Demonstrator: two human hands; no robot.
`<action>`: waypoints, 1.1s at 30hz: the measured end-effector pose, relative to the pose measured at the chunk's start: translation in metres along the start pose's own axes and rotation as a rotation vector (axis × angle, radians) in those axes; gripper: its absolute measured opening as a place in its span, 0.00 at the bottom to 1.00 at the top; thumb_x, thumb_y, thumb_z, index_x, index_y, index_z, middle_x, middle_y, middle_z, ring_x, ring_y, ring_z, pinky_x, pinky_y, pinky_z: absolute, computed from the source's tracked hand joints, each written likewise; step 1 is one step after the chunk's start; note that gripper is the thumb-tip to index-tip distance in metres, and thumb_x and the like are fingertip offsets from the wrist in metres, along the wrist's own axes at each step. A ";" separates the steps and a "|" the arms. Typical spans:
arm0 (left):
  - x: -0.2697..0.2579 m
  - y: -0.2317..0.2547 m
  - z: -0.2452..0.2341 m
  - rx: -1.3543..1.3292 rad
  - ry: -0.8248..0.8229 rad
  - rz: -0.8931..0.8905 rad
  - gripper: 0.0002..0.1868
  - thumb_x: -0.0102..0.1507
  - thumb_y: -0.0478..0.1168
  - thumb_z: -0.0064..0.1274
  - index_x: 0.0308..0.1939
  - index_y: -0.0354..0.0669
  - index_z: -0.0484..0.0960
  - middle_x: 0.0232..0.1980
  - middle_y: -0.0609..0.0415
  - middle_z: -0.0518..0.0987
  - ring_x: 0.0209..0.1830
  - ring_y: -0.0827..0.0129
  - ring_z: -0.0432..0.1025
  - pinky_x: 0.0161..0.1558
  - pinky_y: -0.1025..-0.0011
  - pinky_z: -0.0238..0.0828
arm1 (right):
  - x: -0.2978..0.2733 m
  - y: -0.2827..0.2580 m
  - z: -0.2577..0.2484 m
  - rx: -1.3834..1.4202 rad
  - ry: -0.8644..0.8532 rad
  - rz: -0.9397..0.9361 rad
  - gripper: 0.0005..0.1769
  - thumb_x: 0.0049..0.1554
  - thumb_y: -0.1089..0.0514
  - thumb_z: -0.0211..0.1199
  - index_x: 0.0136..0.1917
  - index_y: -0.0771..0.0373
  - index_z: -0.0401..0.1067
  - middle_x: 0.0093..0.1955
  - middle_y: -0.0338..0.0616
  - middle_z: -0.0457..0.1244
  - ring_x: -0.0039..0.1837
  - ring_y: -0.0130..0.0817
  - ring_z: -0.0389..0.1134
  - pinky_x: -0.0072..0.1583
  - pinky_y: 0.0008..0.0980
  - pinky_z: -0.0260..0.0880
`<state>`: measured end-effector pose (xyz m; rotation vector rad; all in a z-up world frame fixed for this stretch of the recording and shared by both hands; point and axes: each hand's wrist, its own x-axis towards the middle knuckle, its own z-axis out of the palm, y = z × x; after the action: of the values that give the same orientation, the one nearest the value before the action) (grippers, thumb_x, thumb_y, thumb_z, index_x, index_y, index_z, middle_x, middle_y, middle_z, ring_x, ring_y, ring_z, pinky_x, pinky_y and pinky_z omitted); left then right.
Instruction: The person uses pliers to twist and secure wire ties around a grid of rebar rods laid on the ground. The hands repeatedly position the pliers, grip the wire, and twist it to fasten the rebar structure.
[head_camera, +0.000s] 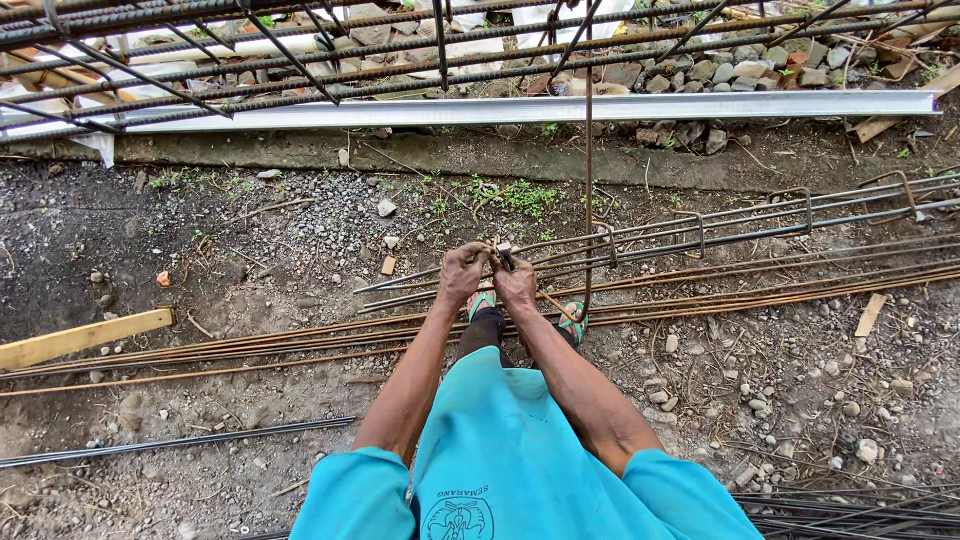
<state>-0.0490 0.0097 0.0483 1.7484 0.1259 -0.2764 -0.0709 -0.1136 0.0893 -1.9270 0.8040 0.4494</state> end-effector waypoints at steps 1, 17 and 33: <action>-0.004 0.005 -0.003 0.000 -0.001 -0.001 0.08 0.70 0.36 0.52 0.45 0.40 0.86 0.43 0.43 0.84 0.52 0.51 0.77 0.63 0.53 0.66 | 0.005 0.006 0.002 0.000 0.000 0.002 0.18 0.55 0.39 0.67 0.44 0.55 0.81 0.38 0.49 0.70 0.53 0.53 0.71 0.56 0.46 0.68; 0.007 0.018 -0.032 0.303 -0.320 0.068 0.11 0.61 0.38 0.52 0.41 0.43 0.88 0.51 0.44 0.80 0.53 0.47 0.75 0.58 0.54 0.73 | 0.044 0.036 0.001 0.040 -0.194 -0.087 0.13 0.55 0.47 0.67 0.35 0.55 0.77 0.32 0.46 0.66 0.44 0.44 0.68 0.51 0.39 0.67; 0.041 0.037 -0.020 1.003 -0.710 0.106 0.13 0.56 0.46 0.50 0.37 0.47 0.85 0.36 0.43 0.84 0.42 0.45 0.80 0.46 0.49 0.77 | 0.047 0.052 -0.007 0.033 -0.288 -0.160 0.14 0.57 0.50 0.67 0.34 0.58 0.77 0.30 0.48 0.65 0.39 0.41 0.66 0.47 0.38 0.66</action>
<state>0.0017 0.0196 0.0765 2.4941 -0.7354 -0.9813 -0.0741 -0.1522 0.0304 -1.8260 0.4646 0.5949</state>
